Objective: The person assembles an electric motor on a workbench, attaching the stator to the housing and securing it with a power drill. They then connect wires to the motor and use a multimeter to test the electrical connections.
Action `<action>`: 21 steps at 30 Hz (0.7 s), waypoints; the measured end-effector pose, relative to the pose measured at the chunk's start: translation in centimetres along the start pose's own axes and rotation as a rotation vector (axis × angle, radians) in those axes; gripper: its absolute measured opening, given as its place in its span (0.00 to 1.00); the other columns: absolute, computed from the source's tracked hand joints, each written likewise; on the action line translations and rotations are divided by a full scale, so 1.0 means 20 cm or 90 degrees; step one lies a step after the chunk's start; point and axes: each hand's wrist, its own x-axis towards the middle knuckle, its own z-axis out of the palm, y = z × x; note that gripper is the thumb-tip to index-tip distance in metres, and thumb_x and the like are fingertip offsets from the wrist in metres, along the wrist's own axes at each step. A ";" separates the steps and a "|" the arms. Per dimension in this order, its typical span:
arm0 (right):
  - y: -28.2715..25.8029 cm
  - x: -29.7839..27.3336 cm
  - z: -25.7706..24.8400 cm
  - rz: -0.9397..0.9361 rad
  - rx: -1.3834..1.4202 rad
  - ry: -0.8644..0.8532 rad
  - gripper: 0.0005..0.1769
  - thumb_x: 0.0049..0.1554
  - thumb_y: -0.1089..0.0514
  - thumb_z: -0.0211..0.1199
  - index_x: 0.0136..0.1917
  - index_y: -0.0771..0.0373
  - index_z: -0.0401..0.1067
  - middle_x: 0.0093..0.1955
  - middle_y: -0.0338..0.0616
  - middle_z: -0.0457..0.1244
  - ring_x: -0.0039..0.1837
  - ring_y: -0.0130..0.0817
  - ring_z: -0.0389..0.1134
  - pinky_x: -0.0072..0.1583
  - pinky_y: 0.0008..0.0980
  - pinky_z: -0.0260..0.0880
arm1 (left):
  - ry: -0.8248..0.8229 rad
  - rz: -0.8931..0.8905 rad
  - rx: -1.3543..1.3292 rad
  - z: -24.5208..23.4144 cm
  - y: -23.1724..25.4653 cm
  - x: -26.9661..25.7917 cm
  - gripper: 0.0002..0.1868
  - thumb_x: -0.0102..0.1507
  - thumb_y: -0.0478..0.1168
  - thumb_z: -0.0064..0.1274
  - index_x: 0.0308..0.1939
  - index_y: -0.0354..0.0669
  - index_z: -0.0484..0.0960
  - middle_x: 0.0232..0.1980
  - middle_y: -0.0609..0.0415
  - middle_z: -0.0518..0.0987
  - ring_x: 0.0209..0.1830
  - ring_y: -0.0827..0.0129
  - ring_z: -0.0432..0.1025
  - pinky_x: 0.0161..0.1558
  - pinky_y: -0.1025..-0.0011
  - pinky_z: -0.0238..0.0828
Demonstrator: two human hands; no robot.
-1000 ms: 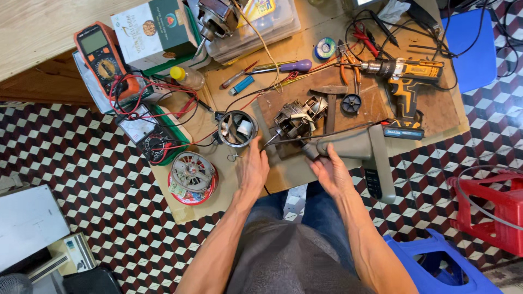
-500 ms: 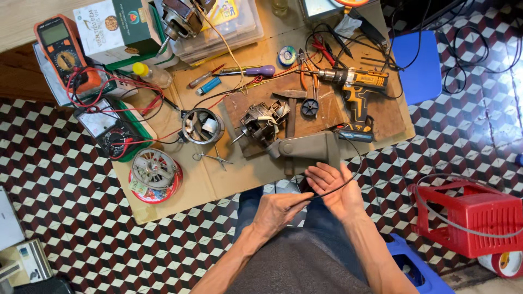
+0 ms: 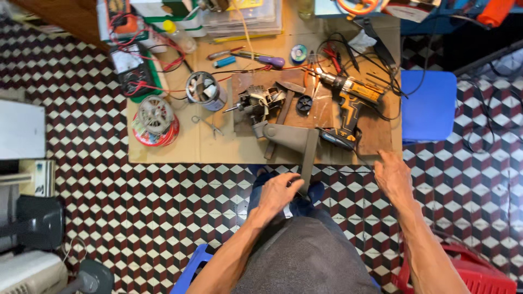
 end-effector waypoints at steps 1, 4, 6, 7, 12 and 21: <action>-0.03 0.02 0.02 0.002 0.050 0.020 0.20 0.62 0.57 0.58 0.65 0.65 0.72 0.61 0.60 0.67 0.61 0.60 0.68 0.62 0.48 0.67 | 0.063 -0.053 -0.065 -0.03 -0.06 0.02 0.20 0.63 0.51 0.56 0.52 0.44 0.86 0.48 0.46 0.86 0.45 0.57 0.81 0.47 0.64 0.77; -0.25 0.01 0.07 -0.012 0.164 0.035 0.19 0.62 0.57 0.59 0.65 0.66 0.71 0.62 0.58 0.66 0.64 0.57 0.67 0.64 0.47 0.67 | 0.195 -0.214 -0.225 -0.12 -0.26 0.08 0.19 0.65 0.49 0.55 0.53 0.40 0.86 0.39 0.48 0.88 0.36 0.70 0.81 0.42 0.71 0.77; -0.42 0.04 0.10 -0.064 0.197 0.000 0.20 0.60 0.57 0.61 0.63 0.66 0.71 0.60 0.57 0.67 0.63 0.56 0.67 0.64 0.47 0.67 | 0.230 -0.275 -0.403 -0.14 -0.41 0.17 0.21 0.64 0.47 0.55 0.56 0.39 0.84 0.43 0.51 0.87 0.36 0.71 0.79 0.41 0.70 0.77; -0.49 0.07 0.12 -0.095 0.205 -0.004 0.20 0.60 0.57 0.62 0.64 0.67 0.71 0.61 0.58 0.66 0.64 0.57 0.66 0.64 0.47 0.66 | 0.244 -0.302 -0.493 -0.14 -0.48 0.22 0.22 0.64 0.46 0.55 0.57 0.38 0.83 0.45 0.52 0.86 0.36 0.71 0.78 0.40 0.70 0.77; -0.69 0.29 0.23 -0.101 0.227 -0.066 0.21 0.60 0.55 0.62 0.64 0.68 0.71 0.61 0.59 0.66 0.63 0.55 0.68 0.64 0.44 0.67 | 0.231 -0.287 -0.597 -0.14 -0.66 0.41 0.30 0.62 0.44 0.59 0.67 0.35 0.75 0.55 0.46 0.82 0.47 0.68 0.75 0.49 0.70 0.74; -0.80 0.63 0.52 -0.137 0.081 -0.241 0.27 0.57 0.48 0.67 0.64 0.66 0.73 0.60 0.59 0.67 0.64 0.54 0.68 0.65 0.45 0.67 | 0.153 -0.256 -0.621 -0.19 -0.75 0.77 0.40 0.59 0.41 0.64 0.71 0.32 0.65 0.64 0.43 0.77 0.60 0.64 0.74 0.61 0.69 0.70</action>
